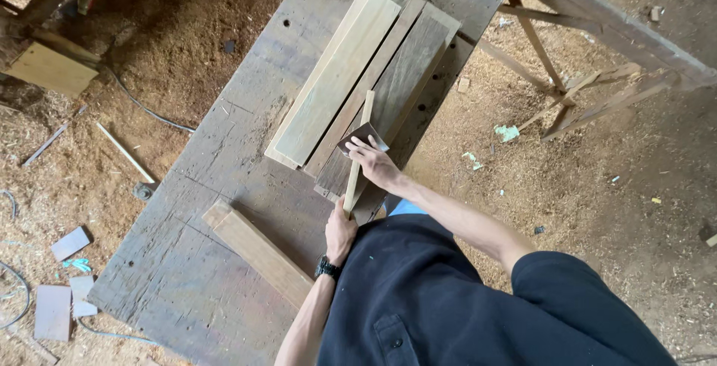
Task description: The person sands the surface and sides of a wooden plank using sandpaper, then sets it onto a stack and picks up another plank to sand its edges.
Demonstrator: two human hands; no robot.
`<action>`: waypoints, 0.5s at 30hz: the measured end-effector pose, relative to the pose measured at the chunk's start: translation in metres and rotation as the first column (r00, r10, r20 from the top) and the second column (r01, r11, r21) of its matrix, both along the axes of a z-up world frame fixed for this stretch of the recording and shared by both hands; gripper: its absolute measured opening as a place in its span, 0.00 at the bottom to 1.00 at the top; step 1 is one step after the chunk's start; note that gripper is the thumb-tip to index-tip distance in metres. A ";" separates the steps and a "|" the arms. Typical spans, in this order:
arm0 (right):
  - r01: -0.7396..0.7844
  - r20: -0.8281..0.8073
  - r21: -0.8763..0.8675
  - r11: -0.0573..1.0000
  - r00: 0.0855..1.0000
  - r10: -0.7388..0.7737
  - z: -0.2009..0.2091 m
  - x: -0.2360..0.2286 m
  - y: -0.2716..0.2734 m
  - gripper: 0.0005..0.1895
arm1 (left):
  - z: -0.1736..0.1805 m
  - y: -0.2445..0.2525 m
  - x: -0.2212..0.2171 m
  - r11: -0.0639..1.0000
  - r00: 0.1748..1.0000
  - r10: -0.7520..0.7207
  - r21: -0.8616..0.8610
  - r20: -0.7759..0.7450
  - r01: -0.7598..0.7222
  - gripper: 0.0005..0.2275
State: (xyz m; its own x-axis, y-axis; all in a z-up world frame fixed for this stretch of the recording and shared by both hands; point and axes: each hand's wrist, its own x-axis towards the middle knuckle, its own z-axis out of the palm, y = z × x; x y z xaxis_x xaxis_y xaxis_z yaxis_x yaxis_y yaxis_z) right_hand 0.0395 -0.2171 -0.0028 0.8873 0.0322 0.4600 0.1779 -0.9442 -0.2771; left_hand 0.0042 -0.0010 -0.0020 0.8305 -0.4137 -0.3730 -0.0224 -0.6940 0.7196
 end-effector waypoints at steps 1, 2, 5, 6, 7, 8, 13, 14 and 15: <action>-0.035 0.001 -0.046 0.998 0.999 0.035 -0.002 -0.008 0.001 0.16 | 0.001 0.002 -0.001 1.000 1.000 -0.014 0.018 -0.008 0.014 0.22; -0.045 -0.014 0.029 0.999 0.999 0.046 -0.004 -0.004 -0.005 0.15 | 0.001 -0.001 -0.001 1.000 1.000 -0.008 0.017 -0.007 0.008 0.22; -0.016 -0.025 0.143 0.990 0.999 0.020 0.000 0.032 -0.043 0.10 | 0.002 -0.003 -0.002 1.000 1.000 -0.004 0.015 0.000 0.004 0.24; 0.028 -0.003 0.108 0.994 1.000 -0.027 0.006 0.049 -0.057 0.07 | 0.002 -0.002 -0.001 1.000 1.000 -0.010 0.013 0.012 0.010 0.24; 0.097 -0.111 0.300 0.949 0.992 -0.067 0.014 0.058 -0.068 0.07 | 0.001 -0.002 -0.001 1.000 1.000 -0.017 0.012 0.023 0.017 0.25; 0.178 -0.221 0.477 0.860 0.972 -0.079 0.023 0.065 -0.070 0.10 | 0.001 -0.001 -0.002 1.000 1.000 -0.002 -0.012 0.026 0.002 0.24; 0.140 -0.247 0.544 0.828 0.969 -0.002 0.049 0.045 -0.018 0.09 | -0.003 -0.002 -0.002 0.998 0.999 0.046 -0.045 0.017 -0.046 0.23; 0.055 -0.169 0.350 0.935 0.986 0.006 0.045 0.027 0.001 0.09 | -0.006 -0.003 -0.005 0.999 0.999 0.030 -0.032 0.030 -0.029 0.21; -0.020 -0.096 0.130 0.991 0.995 0.033 0.039 0.011 0.016 0.09 | -0.009 -0.002 -0.003 1.000 0.999 0.014 -0.020 0.044 -0.013 0.20</action>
State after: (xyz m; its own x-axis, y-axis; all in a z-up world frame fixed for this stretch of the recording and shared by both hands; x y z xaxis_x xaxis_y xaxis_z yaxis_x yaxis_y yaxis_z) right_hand 0.0508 -0.2013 0.0365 0.9279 0.0024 0.3729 0.1686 -0.8946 -0.4138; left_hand 0.0015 -0.0032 -0.0106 0.8512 -0.4096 -0.3280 -0.0451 -0.6799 0.7319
